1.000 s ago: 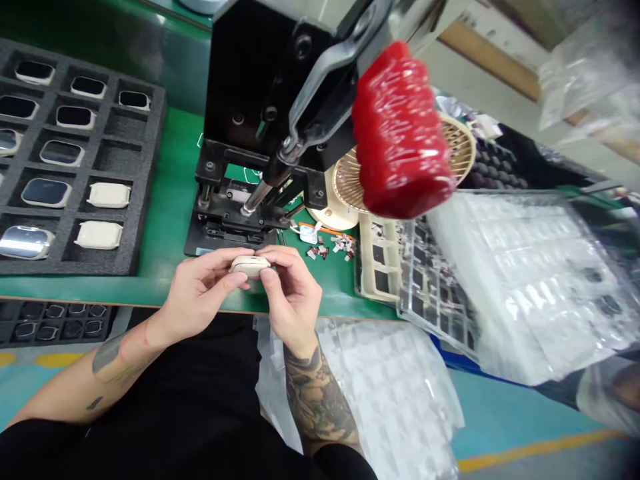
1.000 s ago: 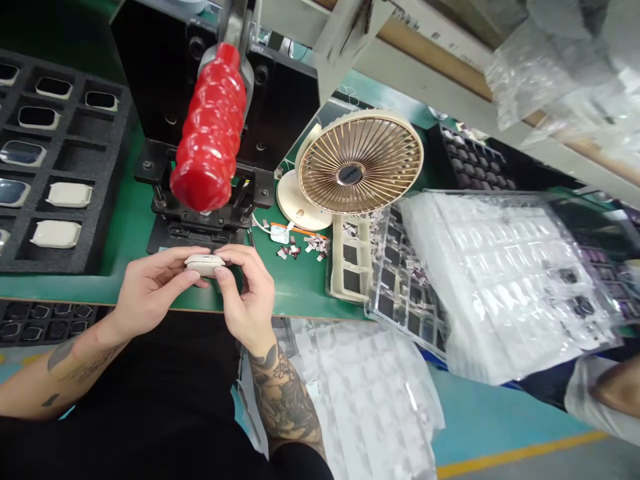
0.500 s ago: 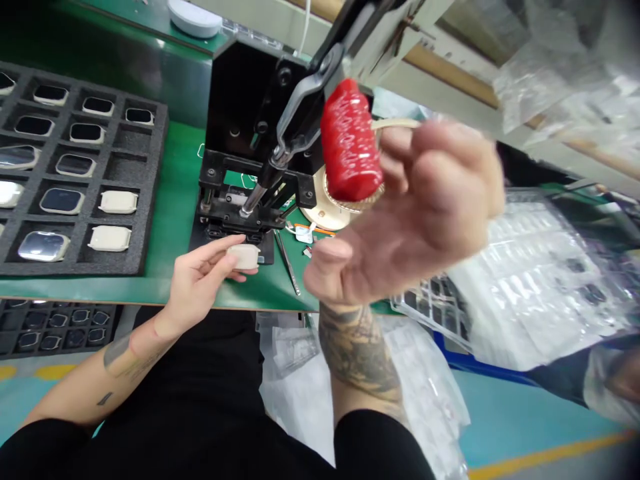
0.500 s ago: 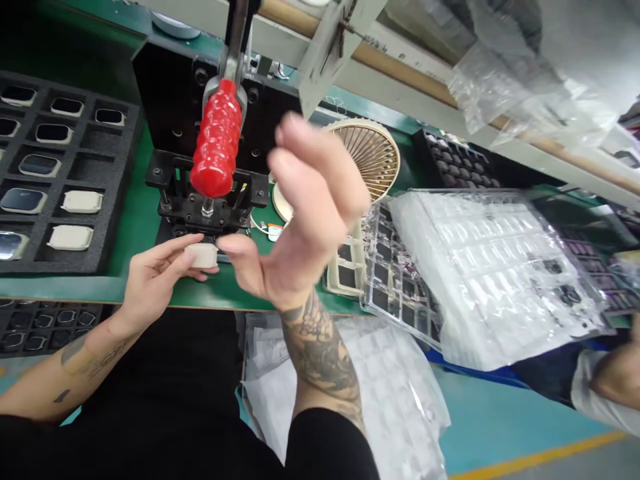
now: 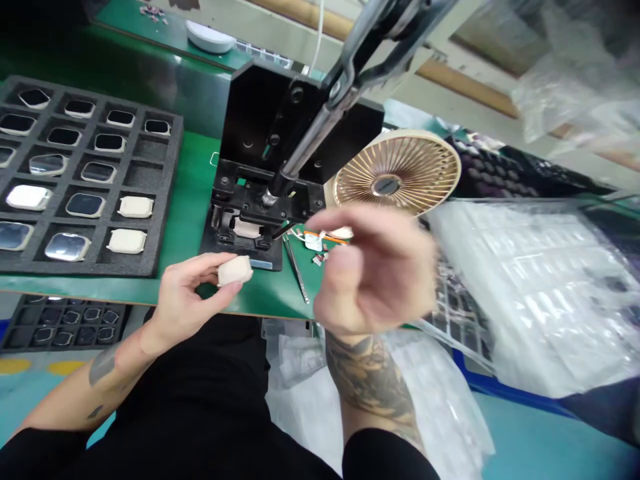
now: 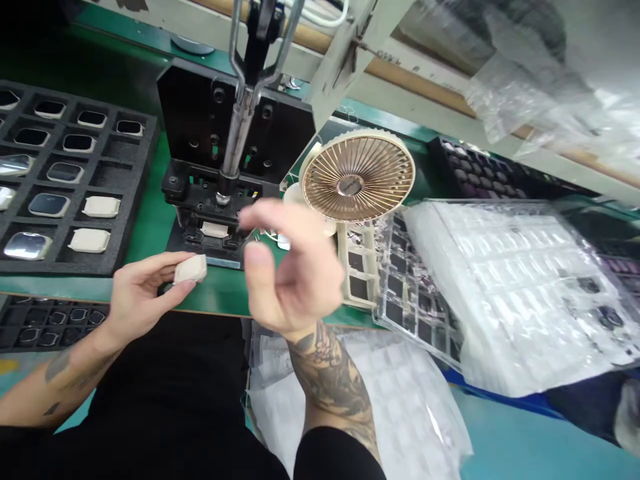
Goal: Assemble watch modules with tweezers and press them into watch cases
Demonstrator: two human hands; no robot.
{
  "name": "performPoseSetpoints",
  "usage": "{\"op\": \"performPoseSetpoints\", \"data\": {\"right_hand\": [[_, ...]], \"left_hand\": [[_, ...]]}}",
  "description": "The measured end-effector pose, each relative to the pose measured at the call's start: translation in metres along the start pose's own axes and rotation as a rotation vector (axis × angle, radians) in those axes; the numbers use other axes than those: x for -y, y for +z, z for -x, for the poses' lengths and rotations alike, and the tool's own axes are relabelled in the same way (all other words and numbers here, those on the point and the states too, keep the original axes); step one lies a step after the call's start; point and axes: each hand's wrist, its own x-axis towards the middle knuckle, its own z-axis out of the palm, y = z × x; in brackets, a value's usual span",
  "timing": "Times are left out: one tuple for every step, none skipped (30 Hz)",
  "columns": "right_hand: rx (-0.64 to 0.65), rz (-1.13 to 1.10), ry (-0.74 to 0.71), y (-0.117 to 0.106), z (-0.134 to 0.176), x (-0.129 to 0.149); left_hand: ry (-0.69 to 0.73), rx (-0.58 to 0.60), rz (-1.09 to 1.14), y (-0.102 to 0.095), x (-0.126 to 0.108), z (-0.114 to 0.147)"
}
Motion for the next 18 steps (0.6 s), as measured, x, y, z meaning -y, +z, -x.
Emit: {"op": "performPoseSetpoints", "data": {"right_hand": [[0.036,-0.016,-0.042,0.005,0.009,0.002],[0.099,-0.017,-0.074,0.012,0.016,0.001],[0.185,0.004,-0.089,0.02,0.022,-0.002],[0.283,0.046,-0.084,0.028,0.026,-0.005],[0.354,0.09,-0.078,0.035,0.028,-0.009],[0.408,0.128,-0.078,0.042,0.029,-0.012],[0.446,0.154,-0.086,0.046,0.03,-0.014],[0.473,0.168,-0.103,0.047,0.029,-0.014],[0.485,0.174,-0.121,0.046,0.029,-0.014],[0.476,0.175,-0.133,0.043,0.029,-0.013],[0.45,0.171,-0.132,0.038,0.03,-0.012],[0.412,0.162,-0.114,0.033,0.032,-0.011],[0.369,0.151,-0.084,0.027,0.034,-0.01],[0.327,0.14,-0.048,0.021,0.037,-0.01],[0.293,0.131,-0.014,0.015,0.04,-0.012],[0.269,0.131,0.015,0.01,0.042,-0.014],[0.254,0.139,0.039,0.004,0.045,-0.017],[0.24,0.157,0.062,-0.002,0.047,-0.021]], "left_hand": [[0.024,-0.016,-0.059,-0.006,-0.001,0.003],[0.035,-0.026,-0.088,-0.011,-0.003,0.004],[0.032,-0.028,-0.09,-0.015,-0.004,0.004],[0.024,-0.029,-0.073,-0.017,-0.005,0.003],[0.013,-0.033,-0.048,-0.017,-0.006,0.002],[0.004,-0.037,-0.022,-0.016,-0.007,0.0],[-0.004,-0.041,-0.003,-0.014,-0.008,-0.002],[-0.006,-0.047,0.005,-0.012,-0.008,-0.004],[0.001,-0.052,-0.002,-0.01,-0.009,-0.005],[0.016,-0.052,-0.025,-0.009,-0.009,-0.005],[0.037,-0.047,-0.06,-0.009,-0.008,-0.005],[0.056,-0.041,-0.098,-0.009,-0.008,-0.004],[0.065,-0.03,-0.134,-0.01,-0.006,-0.003],[0.054,-0.011,-0.162,-0.011,-0.005,-0.002],[0.03,0.012,-0.178,-0.011,-0.004,-0.002],[0.005,0.035,-0.183,-0.011,-0.004,-0.002],[-0.018,0.061,-0.181,-0.01,-0.004,-0.002],[-0.034,0.086,-0.174,-0.007,-0.005,-0.003]]}}
